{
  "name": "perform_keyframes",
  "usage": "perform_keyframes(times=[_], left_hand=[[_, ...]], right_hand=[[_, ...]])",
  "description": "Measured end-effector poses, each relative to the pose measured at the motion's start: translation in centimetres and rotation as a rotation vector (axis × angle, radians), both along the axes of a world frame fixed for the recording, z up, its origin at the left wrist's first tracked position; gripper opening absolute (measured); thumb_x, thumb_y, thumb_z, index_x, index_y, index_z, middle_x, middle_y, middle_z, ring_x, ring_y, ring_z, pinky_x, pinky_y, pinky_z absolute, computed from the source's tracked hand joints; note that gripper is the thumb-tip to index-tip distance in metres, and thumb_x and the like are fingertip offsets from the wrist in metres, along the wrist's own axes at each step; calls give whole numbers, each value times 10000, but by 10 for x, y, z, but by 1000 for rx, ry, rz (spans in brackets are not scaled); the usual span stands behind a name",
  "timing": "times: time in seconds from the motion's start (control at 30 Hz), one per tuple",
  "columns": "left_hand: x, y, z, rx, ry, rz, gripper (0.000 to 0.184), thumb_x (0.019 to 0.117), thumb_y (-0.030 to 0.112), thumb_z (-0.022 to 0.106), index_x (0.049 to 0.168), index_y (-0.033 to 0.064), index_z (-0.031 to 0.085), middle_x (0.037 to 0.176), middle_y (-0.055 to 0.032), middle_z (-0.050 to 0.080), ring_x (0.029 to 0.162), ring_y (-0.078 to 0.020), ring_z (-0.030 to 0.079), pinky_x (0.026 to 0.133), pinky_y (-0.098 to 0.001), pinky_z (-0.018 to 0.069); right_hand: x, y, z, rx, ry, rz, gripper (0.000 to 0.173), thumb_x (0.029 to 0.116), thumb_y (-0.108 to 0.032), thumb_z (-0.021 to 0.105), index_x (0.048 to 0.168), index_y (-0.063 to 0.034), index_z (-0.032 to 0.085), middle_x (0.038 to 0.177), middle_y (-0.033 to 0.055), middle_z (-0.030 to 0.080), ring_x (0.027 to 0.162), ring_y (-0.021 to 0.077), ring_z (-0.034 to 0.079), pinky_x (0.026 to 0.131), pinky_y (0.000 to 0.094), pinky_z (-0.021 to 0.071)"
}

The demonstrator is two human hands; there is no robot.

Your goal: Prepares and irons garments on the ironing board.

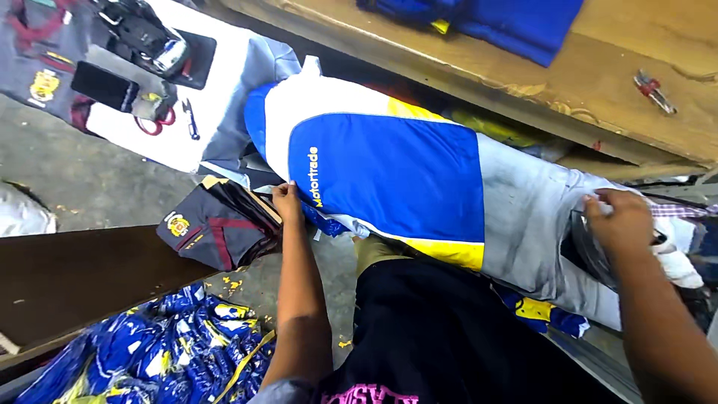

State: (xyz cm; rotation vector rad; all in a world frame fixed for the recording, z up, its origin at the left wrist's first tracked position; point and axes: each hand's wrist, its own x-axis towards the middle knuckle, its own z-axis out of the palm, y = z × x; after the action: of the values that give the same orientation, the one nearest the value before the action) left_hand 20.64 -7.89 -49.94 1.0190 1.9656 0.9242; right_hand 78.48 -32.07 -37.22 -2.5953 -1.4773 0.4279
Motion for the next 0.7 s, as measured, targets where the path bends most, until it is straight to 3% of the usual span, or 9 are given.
perform_keyframes(times=[0.1, 0.23, 0.37, 0.5, 0.6, 0.7], left_hand=[[0, 4, 1, 7, 18, 26, 316, 1038, 156, 583, 1214, -107, 581, 1133, -233, 626, 1024, -250, 597, 952, -420, 482], [-17, 14, 8, -8, 40, 27, 296, 1040, 141, 568, 1202, -106, 589, 1126, -242, 629, 1020, -270, 603, 940, -440, 485], [-65, 49, 17, -30, 148, -46, 324, 1039, 146, 562, 1238, -109, 590, 1183, -283, 636, 1093, -344, 623, 983, -502, 486], [-107, 106, 26, -52, 292, -71, 377, 1034, 174, 553, 1285, -107, 579, 1269, -309, 620, 1213, -406, 595, 1059, -556, 444], [-116, 131, 27, -164, 393, -44, 407, 1033, 195, 523, 1341, -68, 567, 1362, -308, 584, 1310, -440, 544, 1085, -618, 411], [-98, 120, 30, -154, 453, -118, 529, 1020, 214, 553, 1460, -68, 470, 1479, -354, 458, 1395, -505, 435, 1126, -643, 360]], right_hand=[[-66, 62, -30, -19, 148, 63, 393, 1067, -183, 543, 1319, 114, 598, 1289, 375, 602, 1246, 541, 564, 1057, 681, 413], [-149, 119, -63, -322, 243, 111, 434, 1046, -161, 581, 1423, 49, 537, 1364, 335, 573, 1300, 504, 540, 1069, 657, 421], [-225, 128, -57, -470, 177, 227, 364, 1055, -73, 469, 1380, 54, 571, 1405, 302, 568, 1352, 458, 523, 1098, 593, 420], [-294, 121, -49, -514, 222, 428, 396, 1043, -49, 437, 1402, 93, 526, 1421, 311, 552, 1373, 465, 496, 1087, 602, 412], [-322, 125, -46, -553, 315, 564, 404, 1059, -124, 480, 1398, 89, 531, 1411, 304, 561, 1368, 454, 506, 1091, 586, 417], [-310, 147, -43, -576, 490, 659, 386, 1084, -206, 484, 1369, 24, 607, 1367, 267, 603, 1310, 425, 557, 1089, 582, 424]])
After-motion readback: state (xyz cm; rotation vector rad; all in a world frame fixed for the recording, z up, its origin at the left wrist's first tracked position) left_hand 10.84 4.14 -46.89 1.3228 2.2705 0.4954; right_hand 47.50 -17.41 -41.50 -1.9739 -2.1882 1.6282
